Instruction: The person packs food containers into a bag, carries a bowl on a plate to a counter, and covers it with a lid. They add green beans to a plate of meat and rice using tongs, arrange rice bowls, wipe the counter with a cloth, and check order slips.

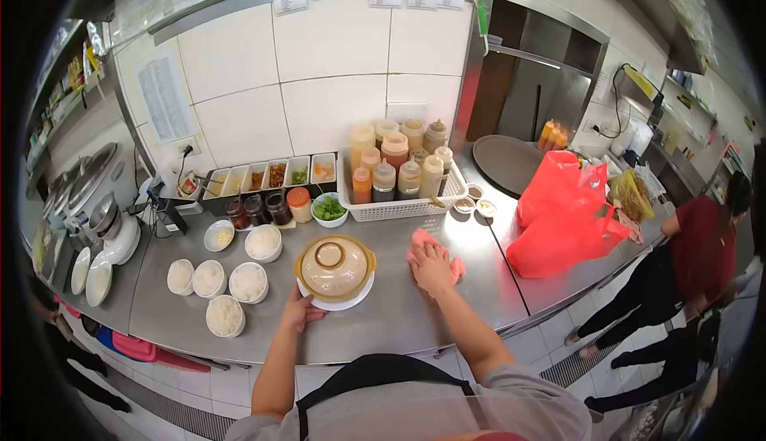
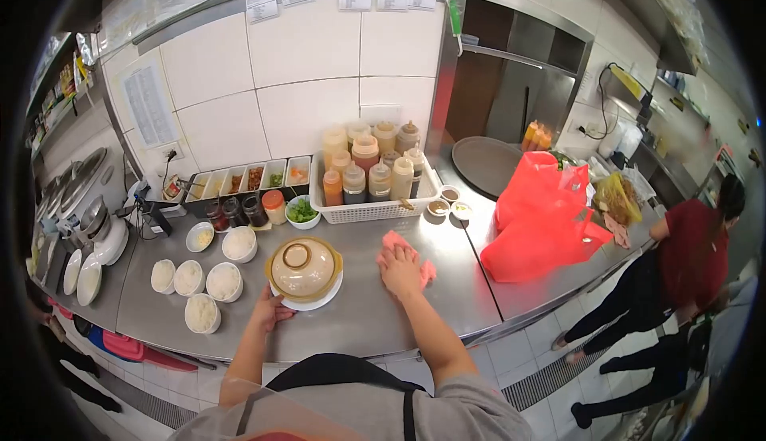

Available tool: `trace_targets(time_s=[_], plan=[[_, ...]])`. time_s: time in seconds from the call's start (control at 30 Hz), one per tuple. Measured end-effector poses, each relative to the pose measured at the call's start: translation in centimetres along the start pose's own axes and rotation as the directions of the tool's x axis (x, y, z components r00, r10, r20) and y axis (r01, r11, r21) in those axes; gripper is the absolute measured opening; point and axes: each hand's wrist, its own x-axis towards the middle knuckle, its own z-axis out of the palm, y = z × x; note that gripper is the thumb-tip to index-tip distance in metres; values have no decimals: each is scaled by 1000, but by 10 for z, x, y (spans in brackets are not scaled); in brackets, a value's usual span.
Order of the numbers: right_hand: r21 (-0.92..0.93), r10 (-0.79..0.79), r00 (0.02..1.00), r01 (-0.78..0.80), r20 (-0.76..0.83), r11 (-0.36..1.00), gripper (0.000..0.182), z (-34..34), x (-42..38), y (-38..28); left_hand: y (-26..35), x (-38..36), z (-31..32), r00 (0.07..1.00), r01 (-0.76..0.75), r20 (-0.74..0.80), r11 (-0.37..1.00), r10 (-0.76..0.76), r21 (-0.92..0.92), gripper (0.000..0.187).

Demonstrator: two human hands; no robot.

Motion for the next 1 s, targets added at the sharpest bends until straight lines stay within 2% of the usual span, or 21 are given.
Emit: trace_targets(time_s=[0.17,0.23,0.57,0.77,0.83,0.97,1.0], plan=[[48,-11,1000,12,-24,999,29,-5,3,-2,4,-2,1,1000,2,18,1000,-2,7,60],[7,-19,997,19,-69,1000,31,0,0,-1,5,-3,1,1000,4,12,1000,-4,7,59],[30,-21,998,22,-61,999,34,3,2,2,1,-1,0,1000,-4,25,1000,5,-26,59],[50,-8,998,10,-55,999,29,-2,2,1,1,-2,0,1000,-15,25,1000,15,-18,57],[55,2,1000,-3,21,998,34,-7,5,-1,2,-4,1,999,-14,31,1000,15,-24,55],[28,-9,1000,9,3,1000,35,-5,0,0,3,-4,2,1000,-16,13,1000,16,-2,52],[27,0,999,1,-41,1000,33,-3,-4,-1,3,-3,1,1000,-15,10,1000,15,8,52]])
